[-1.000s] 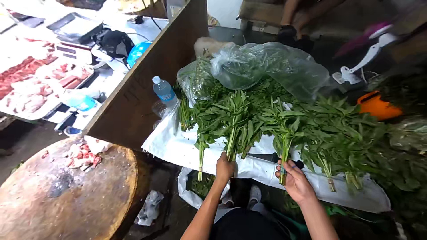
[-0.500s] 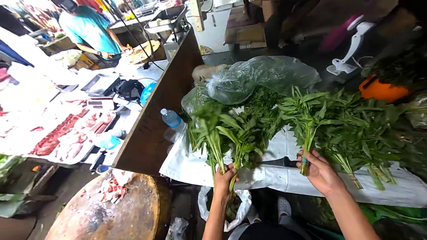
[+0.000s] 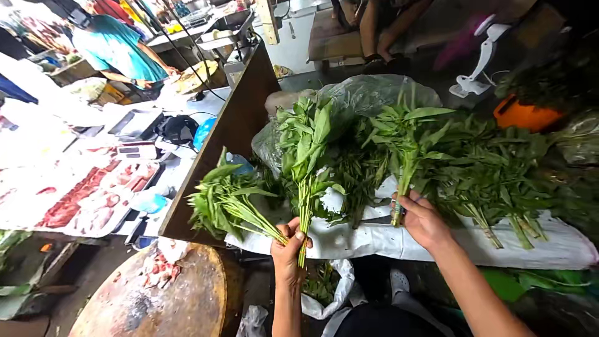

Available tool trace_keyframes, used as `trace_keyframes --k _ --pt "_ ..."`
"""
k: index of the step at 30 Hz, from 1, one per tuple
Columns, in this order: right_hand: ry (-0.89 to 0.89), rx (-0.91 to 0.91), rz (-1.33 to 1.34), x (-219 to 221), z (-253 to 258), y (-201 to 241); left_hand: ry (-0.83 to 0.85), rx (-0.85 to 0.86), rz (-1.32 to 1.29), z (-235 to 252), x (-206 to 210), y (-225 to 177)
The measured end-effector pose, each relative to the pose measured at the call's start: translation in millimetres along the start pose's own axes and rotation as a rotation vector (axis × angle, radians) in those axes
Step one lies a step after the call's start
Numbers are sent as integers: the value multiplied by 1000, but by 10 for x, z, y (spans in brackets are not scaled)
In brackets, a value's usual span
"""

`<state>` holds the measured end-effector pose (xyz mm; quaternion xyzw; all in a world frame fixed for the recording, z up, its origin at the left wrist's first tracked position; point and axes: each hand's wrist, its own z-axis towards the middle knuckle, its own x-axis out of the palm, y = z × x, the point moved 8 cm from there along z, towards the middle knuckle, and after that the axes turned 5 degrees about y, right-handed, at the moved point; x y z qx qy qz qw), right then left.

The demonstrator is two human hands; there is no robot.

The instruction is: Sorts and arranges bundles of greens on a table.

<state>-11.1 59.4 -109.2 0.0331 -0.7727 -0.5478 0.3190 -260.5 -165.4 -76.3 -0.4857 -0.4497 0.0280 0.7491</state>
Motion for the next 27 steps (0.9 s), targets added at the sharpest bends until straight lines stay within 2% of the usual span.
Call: trace_keyframes --k 2,4,7,9,12,14,16,19,22,23,25,27 --pt "43 46 -95 274 21 -216 -13 24 94 55 41 -20" --pt "173 96 -340 531 74 -552 -40 9 204 132 53 49" --pt "386 174 -800 653 165 -1013 -172 -156 427 271 -231 407" --pt "380 163 -997 548 256 -1158 -233 -325 645 330 -631 721" --pt "281 196 -1271 356 482 -1188 -173 -554 1013 334 -1162 1035" --pt "194 297 -1407 297 632 -1182 -108 -656 1232 328 -1313 1079" --pt "131 407 -1491 299 773 -1219 -50 -682 1438 362 -1256 998" --pt "22 448 -1440 269 948 -1276 67 -712 1689 451 -1196 912" --pt "-98 380 -1029 104 978 -1241 53 -662 1826 453 -1158 738" --pt "-113 334 -831 20 948 -1206 32 -574 1844 445 -1065 636" --pt "-129 271 -494 -210 821 -1046 3 -268 1765 439 -765 503" --pt "-143 216 -344 -470 643 -789 116 -129 1607 430 -392 663"
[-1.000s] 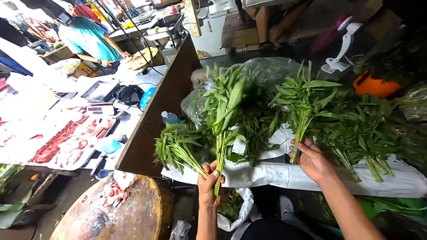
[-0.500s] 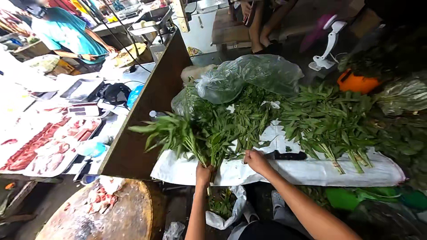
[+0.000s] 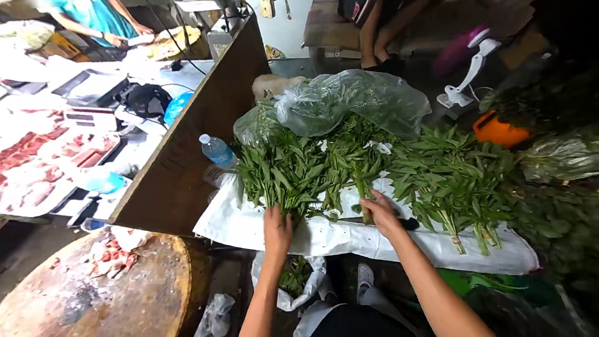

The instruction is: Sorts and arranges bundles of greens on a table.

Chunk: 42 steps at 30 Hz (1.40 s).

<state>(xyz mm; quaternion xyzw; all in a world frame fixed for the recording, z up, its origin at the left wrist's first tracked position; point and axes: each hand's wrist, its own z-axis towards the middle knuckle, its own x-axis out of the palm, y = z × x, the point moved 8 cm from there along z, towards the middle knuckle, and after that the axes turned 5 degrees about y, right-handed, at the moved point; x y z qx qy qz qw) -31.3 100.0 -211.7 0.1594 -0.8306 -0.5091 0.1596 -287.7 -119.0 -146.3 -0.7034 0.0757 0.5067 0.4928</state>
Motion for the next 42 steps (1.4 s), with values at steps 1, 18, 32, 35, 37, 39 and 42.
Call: trace_keyframes --k 1,18,32,35,37,39,42 --pt "-6 -26 22 -168 -99 73 90 62 -52 43 207 -189" --pt "156 -281 206 -1179 -905 587 448 -144 -363 936 1496 -641" --pt "500 -221 503 -205 -566 525 233 62 -1509 -429 571 -499" --pt "492 -131 501 65 -439 345 200 48 -1375 -469 611 -516" --pt "369 -13 289 156 -320 99 231 38 -968 -396 679 -532" --pt "226 58 -85 128 -267 -146 208 74 -440 -339 690 -444" --pt "199 9 -404 74 -385 -252 -47 -159 -169 -279 357 87"
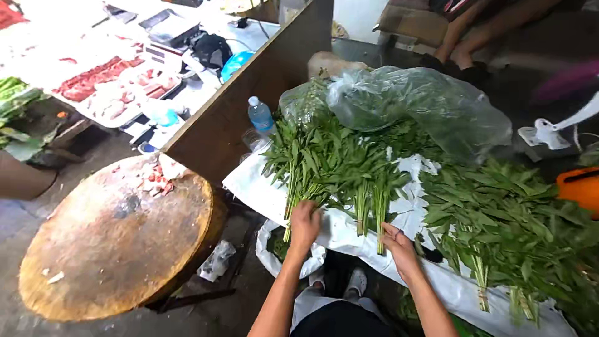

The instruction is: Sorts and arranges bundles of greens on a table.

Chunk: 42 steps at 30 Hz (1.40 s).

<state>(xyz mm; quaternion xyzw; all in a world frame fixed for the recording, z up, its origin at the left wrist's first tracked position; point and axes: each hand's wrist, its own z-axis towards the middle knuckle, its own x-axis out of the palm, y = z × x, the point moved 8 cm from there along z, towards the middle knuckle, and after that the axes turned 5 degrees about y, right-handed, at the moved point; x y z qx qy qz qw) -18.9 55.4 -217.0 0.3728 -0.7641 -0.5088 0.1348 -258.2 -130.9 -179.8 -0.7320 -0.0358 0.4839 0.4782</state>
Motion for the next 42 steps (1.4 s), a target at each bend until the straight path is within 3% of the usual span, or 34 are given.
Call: trace_keyframes --k 1,3,7,10,13,17,19,23,29,31,33,35,38,40,42 --pt "-4 -11 -66 3 -90 -15 -55 -121 31 44 -137 216" --pt "2 -22 -175 34 -262 -42 -12 -339 50 147 -241 629" --pt "81 -59 -212 297 -408 39 111 -477 -18 456 -200 1023" --pt "293 -42 -134 798 -344 135 246 -488 82 615 -131 1003" --pt "427 90 12 1413 -99 95 324 -500 114 650 -54 879" --pt "366 237 324 1890 195 9 237 -353 -311 613 30 796" --pt "372 204 431 1963 186 128 195 -262 -443 503 26 602" --pt "382 -46 496 1796 75 502 144 -139 -510 224 -17 69" --pt "333 -141 682 981 -70 661 187 127 -969 134 -175 -576" --pt "227 -173 522 632 -4 570 275 143 -1113 122 -199 -701" --pt "33 -119 114 307 66 444 329 122 -1179 125 -164 -759" --pt "-60 -113 -86 133 -14 509 338 102 -1208 157 -88 -789" --pt "60 -250 3 334 -401 841 328 98 -1212 176 94 -845" --pt "250 -233 144 673 -579 911 325 101 -1171 168 210 -899" --pt "296 -198 251 871 -608 862 319 103 -1108 164 279 -938"
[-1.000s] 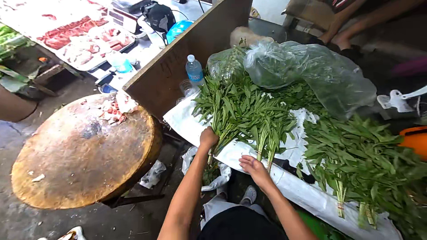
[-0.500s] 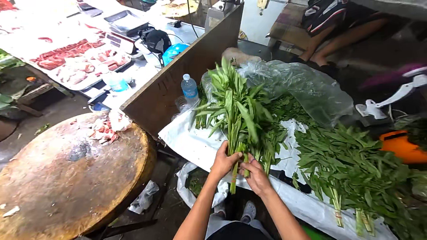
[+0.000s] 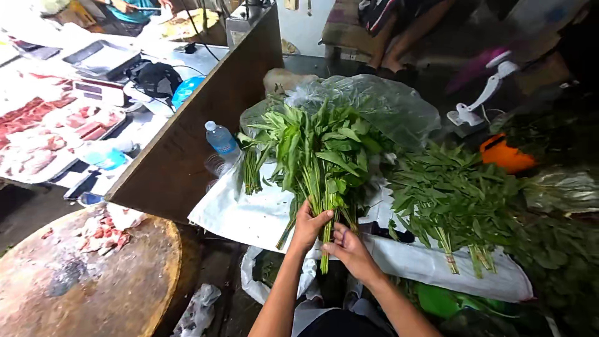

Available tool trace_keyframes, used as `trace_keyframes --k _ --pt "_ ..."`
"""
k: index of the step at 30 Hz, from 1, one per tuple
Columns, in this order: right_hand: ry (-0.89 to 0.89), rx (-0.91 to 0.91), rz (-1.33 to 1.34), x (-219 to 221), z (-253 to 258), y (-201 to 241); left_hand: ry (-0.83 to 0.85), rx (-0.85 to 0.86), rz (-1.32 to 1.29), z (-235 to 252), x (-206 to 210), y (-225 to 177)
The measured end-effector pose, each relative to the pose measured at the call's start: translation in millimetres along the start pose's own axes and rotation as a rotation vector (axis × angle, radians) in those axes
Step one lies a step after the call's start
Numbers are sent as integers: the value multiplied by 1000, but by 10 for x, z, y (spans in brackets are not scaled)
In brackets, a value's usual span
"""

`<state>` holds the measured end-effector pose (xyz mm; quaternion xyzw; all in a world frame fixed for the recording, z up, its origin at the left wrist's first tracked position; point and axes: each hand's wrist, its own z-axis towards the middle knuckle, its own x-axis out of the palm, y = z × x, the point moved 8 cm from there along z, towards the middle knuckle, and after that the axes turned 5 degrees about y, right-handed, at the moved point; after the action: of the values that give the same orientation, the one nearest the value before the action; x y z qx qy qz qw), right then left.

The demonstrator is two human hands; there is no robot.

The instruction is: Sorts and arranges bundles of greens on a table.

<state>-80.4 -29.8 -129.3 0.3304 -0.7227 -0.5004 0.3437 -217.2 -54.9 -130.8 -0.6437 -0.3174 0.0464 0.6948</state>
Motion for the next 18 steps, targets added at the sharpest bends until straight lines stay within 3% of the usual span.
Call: trace_keyframes --k 8,13,18 --pt "-145 51 113 -621 -63 -254 -281 -19 472 -154 -455 104" --pt "-129 18 110 -851 -131 -164 -506 278 1002 -495 -560 -25" --pt "-58 -43 47 -899 -103 -6 -612 328 1127 -657 -648 -80"
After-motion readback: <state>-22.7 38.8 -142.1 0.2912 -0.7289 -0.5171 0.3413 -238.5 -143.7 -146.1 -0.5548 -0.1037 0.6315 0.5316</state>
